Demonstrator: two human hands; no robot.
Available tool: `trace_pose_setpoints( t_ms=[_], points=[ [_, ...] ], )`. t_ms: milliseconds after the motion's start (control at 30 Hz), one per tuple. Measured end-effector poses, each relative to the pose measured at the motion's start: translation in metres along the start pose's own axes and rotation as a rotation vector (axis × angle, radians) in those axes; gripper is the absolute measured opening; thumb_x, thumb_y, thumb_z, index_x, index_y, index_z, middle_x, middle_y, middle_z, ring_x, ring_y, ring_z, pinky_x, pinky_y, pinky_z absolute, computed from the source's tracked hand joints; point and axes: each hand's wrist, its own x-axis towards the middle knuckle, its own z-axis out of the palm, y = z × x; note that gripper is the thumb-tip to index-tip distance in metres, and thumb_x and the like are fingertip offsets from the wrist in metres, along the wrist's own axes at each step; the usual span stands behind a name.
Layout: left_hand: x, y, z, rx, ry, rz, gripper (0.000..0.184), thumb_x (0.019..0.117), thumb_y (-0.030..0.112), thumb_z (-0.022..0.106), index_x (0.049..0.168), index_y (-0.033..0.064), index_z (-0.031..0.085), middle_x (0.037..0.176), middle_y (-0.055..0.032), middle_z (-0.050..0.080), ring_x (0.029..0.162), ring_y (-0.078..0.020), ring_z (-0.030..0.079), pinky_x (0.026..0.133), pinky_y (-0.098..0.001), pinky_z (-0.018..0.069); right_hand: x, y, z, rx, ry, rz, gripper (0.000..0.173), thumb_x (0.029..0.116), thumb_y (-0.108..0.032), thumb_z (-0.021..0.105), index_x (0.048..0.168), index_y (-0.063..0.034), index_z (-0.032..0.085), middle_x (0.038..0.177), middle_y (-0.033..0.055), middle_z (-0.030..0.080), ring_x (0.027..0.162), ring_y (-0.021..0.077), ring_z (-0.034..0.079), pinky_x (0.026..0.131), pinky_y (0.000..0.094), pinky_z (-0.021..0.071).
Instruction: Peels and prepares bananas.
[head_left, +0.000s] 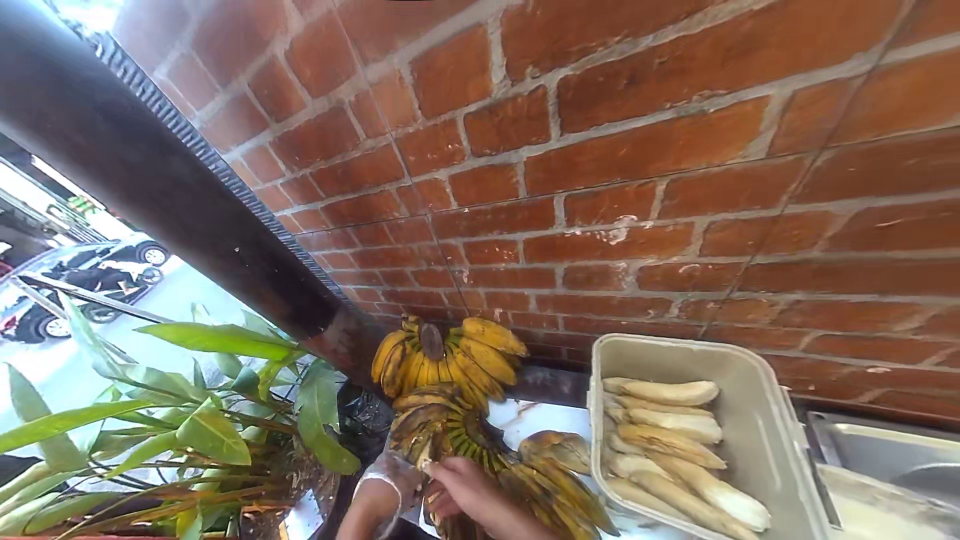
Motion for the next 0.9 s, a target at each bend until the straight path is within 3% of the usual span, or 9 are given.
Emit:
trace_pose_setpoints(
  t_ms=[133, 200, 300, 433, 567, 667, 700, 767, 900],
  points=[
    [-0.016, -0.011, 0.021, -0.084, 0.144, -0.016, 0.043, 0.0916, 0.04, 0.07, 0.121, 0.0086, 0.067, 0.109, -0.0106, 0.071, 0.103, -0.0234, 0.068, 0.094, -0.0485, 0.0552, 0.004, -0.001, -0.002, 0.12, -0.031, 0.061, 0.033, 0.1002, -0.022, 0.064, 0.123, 0.0026, 0.063, 0.104, 0.0166, 0.075, 0.088, 0.0263, 0.076, 0.082, 0.0418, 0.0639],
    [-0.02, -0.014, 0.032, -0.125, 0.189, -0.018, 0.042, 0.095, 0.035, 0.069, 0.127, 0.0075, 0.067, 0.119, -0.0136, 0.07, 0.113, -0.0257, 0.065, 0.101, -0.0492, 0.0514, 0.007, 0.002, -0.002, 0.158, 0.012, 0.079, 0.038, 0.0933, -0.01, 0.069, 0.128, 0.004, 0.06, 0.108, 0.0188, 0.073, 0.091, 0.0279, 0.075, 0.083, 0.0429, 0.064],
    [-0.015, -0.02, 0.047, -0.295, 0.208, -0.072, 0.04, 0.096, 0.031, 0.069, 0.128, 0.0075, 0.067, 0.12, -0.0135, 0.07, 0.111, -0.0248, 0.066, 0.1, -0.0473, 0.0526, 0.011, 0.008, -0.002, 0.153, 0.073, 0.1, 0.051, 0.0836, -0.002, 0.076, 0.132, 0.003, 0.059, 0.115, 0.0196, 0.069, 0.093, 0.0283, 0.073, 0.082, 0.0434, 0.0635],
    [-0.01, -0.038, 0.059, -0.714, 0.224, 0.035, 0.035, 0.1008, 0.024, 0.065, 0.13, 0.0044, 0.064, 0.111, -0.0112, 0.072, 0.095, -0.0187, 0.071, 0.086, -0.0391, 0.0596, 0.013, 0.003, -0.02, -0.27, 0.068, 0.004, 0.039, 0.0852, -0.018, 0.081, 0.119, -0.0013, 0.07, 0.103, 0.0128, 0.075, 0.088, 0.0227, 0.074, 0.083, 0.0415, 0.0622],
    [0.013, -0.042, 0.064, -0.987, 0.419, -0.042, 0.033, 0.1066, 0.025, 0.055, 0.13, 0.0031, 0.062, 0.099, -0.0131, 0.069, 0.079, -0.021, 0.067, 0.072, -0.0396, 0.0585, 0.005, -0.016, -0.052, -0.626, 0.098, -0.063, 0.03, 0.0964, -0.03, 0.07, 0.114, -0.0063, 0.075, 0.1, 0.01, 0.076, 0.088, 0.021, 0.074, 0.087, 0.044, 0.0612],
    [0.044, -0.048, 0.076, -1.186, 0.618, -0.055, 0.03, 0.1058, 0.023, 0.057, 0.123, 0.0001, 0.066, 0.109, -0.0168, 0.071, 0.093, -0.0248, 0.069, 0.082, -0.0437, 0.0595, -0.004, -0.021, -0.067, -0.728, 0.181, -0.1, 0.031, 0.1003, -0.035, 0.062, 0.106, -0.0085, 0.077, 0.096, 0.0077, 0.076, 0.089, 0.0201, 0.073, 0.089, 0.0445, 0.0598],
    [0.056, -0.05, 0.08, -1.25, 0.634, -0.063, 0.032, 0.1066, 0.022, 0.056, 0.126, -0.0008, 0.065, 0.118, -0.0185, 0.069, 0.102, -0.0271, 0.068, 0.088, -0.0452, 0.0582, -0.006, -0.019, -0.071, -0.739, 0.215, -0.111, 0.031, 0.1003, -0.036, 0.062, 0.105, -0.0096, 0.077, 0.096, 0.0068, 0.076, 0.089, 0.0192, 0.073, 0.088, 0.044, 0.0598],
    [0.074, -0.046, 0.087, -1.407, 0.659, -0.09, 0.034, 0.1082, 0.022, 0.052, 0.131, -0.0015, 0.06, 0.125, -0.0203, 0.065, 0.107, -0.0291, 0.066, 0.09, -0.0454, 0.0582, -0.012, -0.013, -0.077, -0.742, 0.265, -0.12, 0.032, 0.1003, -0.038, 0.062, 0.108, -0.0107, 0.077, 0.099, 0.0066, 0.075, 0.093, 0.019, 0.073, 0.091, 0.0437, 0.0595],
    [0.079, -0.028, 0.087, -1.241, 0.679, -0.117, 0.038, 0.1094, 0.025, 0.049, 0.133, -0.0028, 0.058, 0.13, -0.0229, 0.062, 0.115, -0.0325, 0.064, 0.096, -0.0492, 0.0558, -0.031, -0.009, -0.084, -0.775, 0.327, -0.164, 0.032, 0.1003, -0.035, 0.062, 0.105, -0.0082, 0.078, 0.102, 0.0092, 0.075, 0.099, 0.0224, 0.072, 0.096, 0.0459, 0.0569]
  ],
)
